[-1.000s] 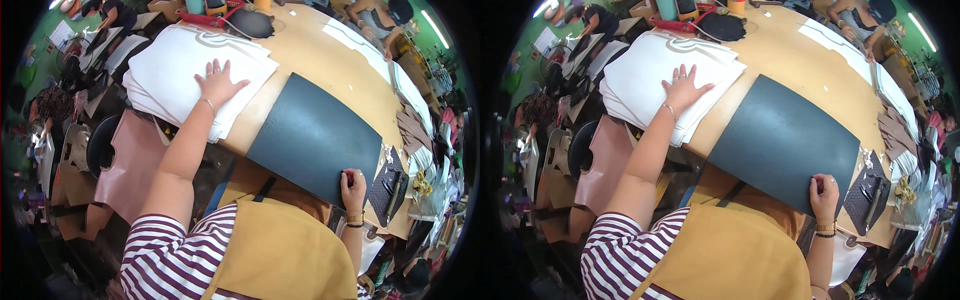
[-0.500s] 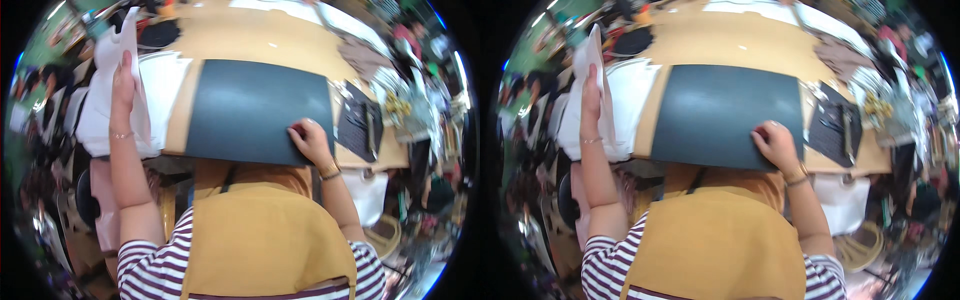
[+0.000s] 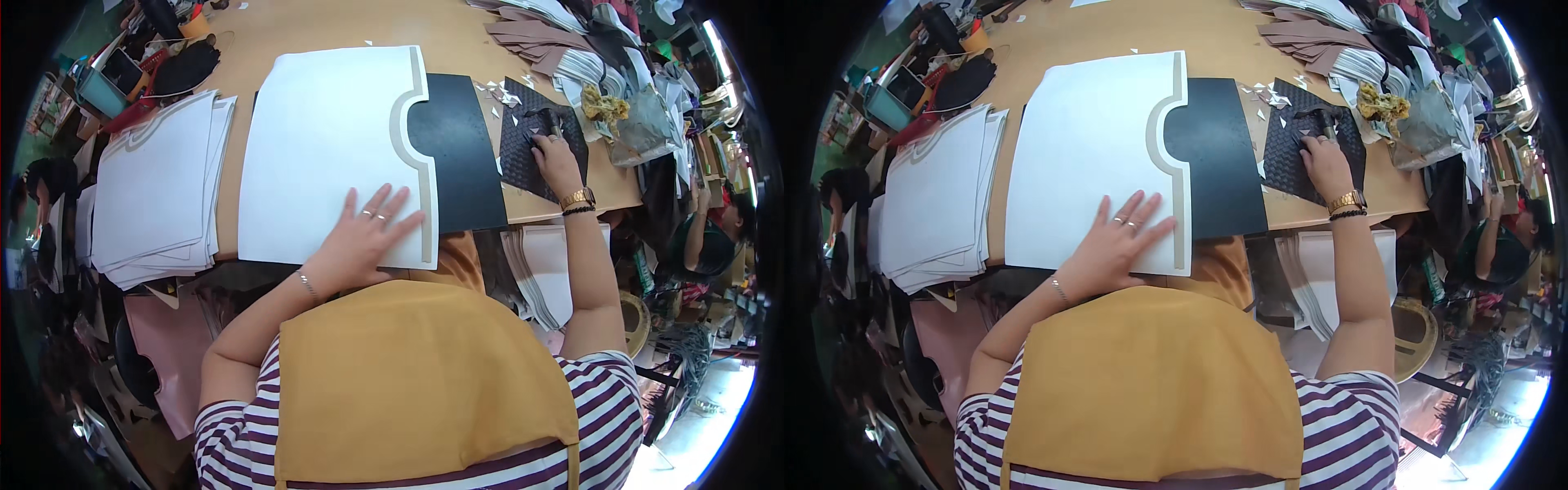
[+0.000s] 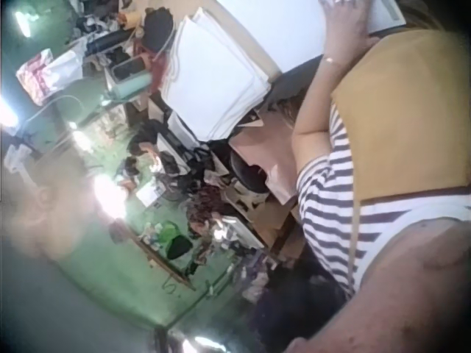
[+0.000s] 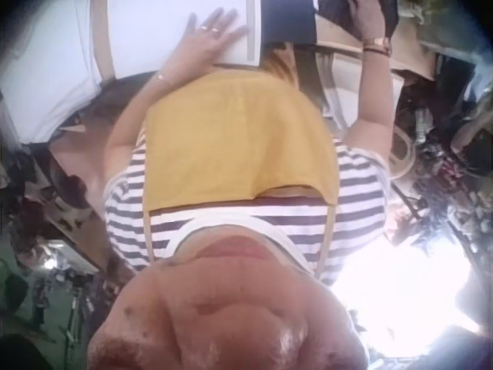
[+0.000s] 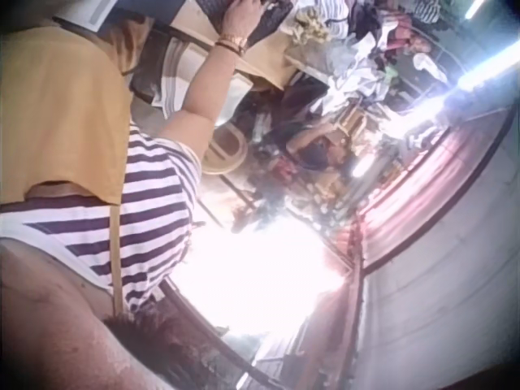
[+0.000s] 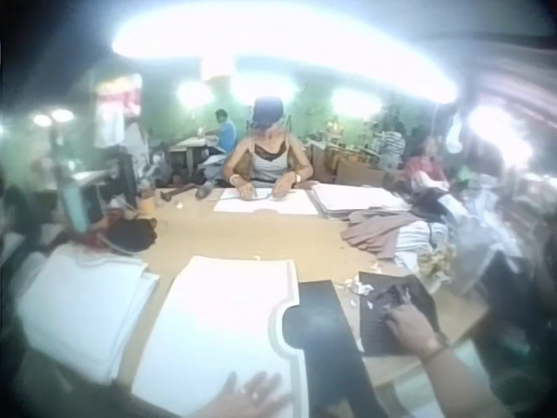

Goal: The person uses a mallet and a marking tool to process leather components, first aligning a white template on a leather piece and then hammering a circular tool along its edge before moving processed pieces to a stack.

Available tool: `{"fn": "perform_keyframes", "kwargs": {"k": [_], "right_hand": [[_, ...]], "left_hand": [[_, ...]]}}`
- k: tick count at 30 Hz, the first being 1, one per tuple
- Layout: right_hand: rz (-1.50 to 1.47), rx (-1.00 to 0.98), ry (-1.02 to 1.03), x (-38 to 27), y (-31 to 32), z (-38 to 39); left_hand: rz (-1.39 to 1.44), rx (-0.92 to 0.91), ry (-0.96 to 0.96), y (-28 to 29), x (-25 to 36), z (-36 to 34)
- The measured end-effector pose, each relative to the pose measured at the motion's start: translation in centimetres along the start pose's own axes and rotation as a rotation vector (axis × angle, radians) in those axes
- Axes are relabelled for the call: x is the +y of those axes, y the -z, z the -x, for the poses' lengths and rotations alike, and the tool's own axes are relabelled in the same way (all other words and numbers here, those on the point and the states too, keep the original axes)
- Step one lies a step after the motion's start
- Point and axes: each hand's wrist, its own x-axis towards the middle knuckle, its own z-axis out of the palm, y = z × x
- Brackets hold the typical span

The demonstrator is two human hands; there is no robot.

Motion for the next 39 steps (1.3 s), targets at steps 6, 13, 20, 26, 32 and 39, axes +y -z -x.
{"fn": "perform_keyframes", "kwargs": {"k": [6, 13, 20, 26, 32, 39], "right_hand": [[-0.604, 0.025, -0.268, -2.3, -0.2, -1.1], [-1.211, -0.873, -0.611, -13.3, 5.2, -3.1], [-1.267, -1.087, -0.670, -13.7, 5.1, -4.5], [-1.240, -1.064, -0.693, -14.6, 4.9, -4.6], [-1.241, -1.037, -0.724, -14.8, 4.6, -4.4], [-1.288, -1.010, -0.723, -14.9, 4.4, -4.0]], "left_hand": [[0.146, 0.080, -0.006, -1.3, 1.7, -2.8], [0.217, 0.180, 0.031, -2.1, 2.1, -3.9], [0.184, 0.182, 0.019, -2.3, 2.1, -3.8], [0.180, 0.217, 0.008, -2.8, 2.0, -3.8], [0.184, 0.229, -0.004, -2.9, 1.9, -3.8], [0.192, 0.223, -0.010, -2.7, 1.9, -3.8]]}}
